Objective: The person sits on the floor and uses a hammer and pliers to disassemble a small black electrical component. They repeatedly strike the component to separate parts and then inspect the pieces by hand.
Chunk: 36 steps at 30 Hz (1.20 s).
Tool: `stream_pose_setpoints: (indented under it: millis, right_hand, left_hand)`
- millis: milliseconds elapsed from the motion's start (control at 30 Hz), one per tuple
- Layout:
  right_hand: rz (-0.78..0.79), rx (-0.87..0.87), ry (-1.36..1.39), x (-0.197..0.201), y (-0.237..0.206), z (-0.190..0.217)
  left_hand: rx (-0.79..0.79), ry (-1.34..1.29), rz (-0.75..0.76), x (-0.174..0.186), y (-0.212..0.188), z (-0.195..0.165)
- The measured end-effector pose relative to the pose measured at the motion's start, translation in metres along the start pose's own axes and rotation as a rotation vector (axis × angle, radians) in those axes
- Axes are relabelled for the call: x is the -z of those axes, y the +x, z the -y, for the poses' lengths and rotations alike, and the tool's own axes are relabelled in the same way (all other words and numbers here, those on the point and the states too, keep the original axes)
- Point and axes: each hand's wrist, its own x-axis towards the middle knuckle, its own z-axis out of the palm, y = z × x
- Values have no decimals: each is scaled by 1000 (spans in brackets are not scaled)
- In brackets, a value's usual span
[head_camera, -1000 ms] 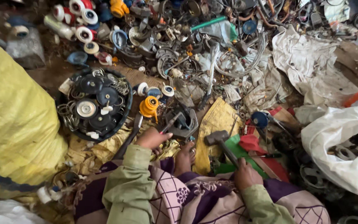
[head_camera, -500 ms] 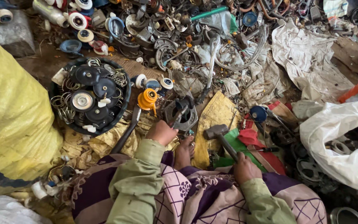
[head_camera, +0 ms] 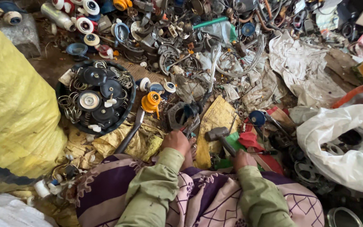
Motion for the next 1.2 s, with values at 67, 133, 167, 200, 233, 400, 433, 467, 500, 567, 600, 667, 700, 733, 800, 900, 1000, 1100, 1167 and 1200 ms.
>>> stream_pose_setpoints:
  millis: [67, 133, 167, 200, 233, 400, 433, 467, 500, 567, 600, 667, 700, 733, 800, 900, 1000, 1100, 1167, 1200]
  right_hand:
    - [-38, 7, 51, 3, -3, -1]
    - [-44, 6, 131, 6, -9, 2]
    - [-97, 46, 161, 8, -12, 4]
    - [-149, 83, 188, 11, -14, 8]
    - [-202, 120, 211, 14, -16, 11]
    - [-275, 294, 844, 54, -11, 22]
    - [-331, 364, 930, 67, -7, 22]
    - [-299, 435, 1018, 80, -2, 21]
    - [-265, 508, 1104, 93, 3, 19]
    - [-239, 578, 1168, 113, 16, 21]
    - [-250, 574, 1148, 118, 22, 25]
    - [-509, 730, 840, 114, 34, 39]
    - [-742, 882, 528, 105, 41, 51]
    - [-957, 1016, 195, 94, 46, 61]
    - [-183, 337, 743, 61, 53, 85]
    - [-59, 233, 682, 23, 55, 104]
    - [149, 111, 1080, 14, 41, 105]
    - [86, 155, 1225, 28, 20, 91]
    - [48, 133, 1315, 55, -1, 82]
    - [-40, 203, 1376, 72, -11, 75]
  left_hand:
    - [0, 15, -26, -10, 4, 11]
    - [-19, 23, -107, -20, 10, 20]
    - [-40, 23, -173, -23, 13, 23]
    - [-60, 22, -236, -24, 16, 26]
    - [-26, 33, -159, -24, 19, 27]
    - [26, 56, 3, -11, 21, 23]
    - [20, 61, -8, -8, 20, 20]
    - [16, 66, -22, -6, 20, 18]
    - [12, 69, -38, -4, 20, 16]
    - [9, 37, -50, -3, 23, 12]
    - [9, 22, -56, -4, 26, 10]
    - [21, 56, -30, -8, 30, 8]
    - [25, 73, -21, -11, 33, 7]
    - [28, 73, -16, -13, 35, 6]
    - [38, 73, -3, -18, 38, 6]
    - [-33, 38, -165, -21, 38, 9]
    - [-35, 6, -129, -20, 36, 16]
    - [-10, 6, -123, -20, 33, 20]
    - [3, 18, -77, -21, 33, 21]
    - [8, 23, -53, -21, 33, 21]
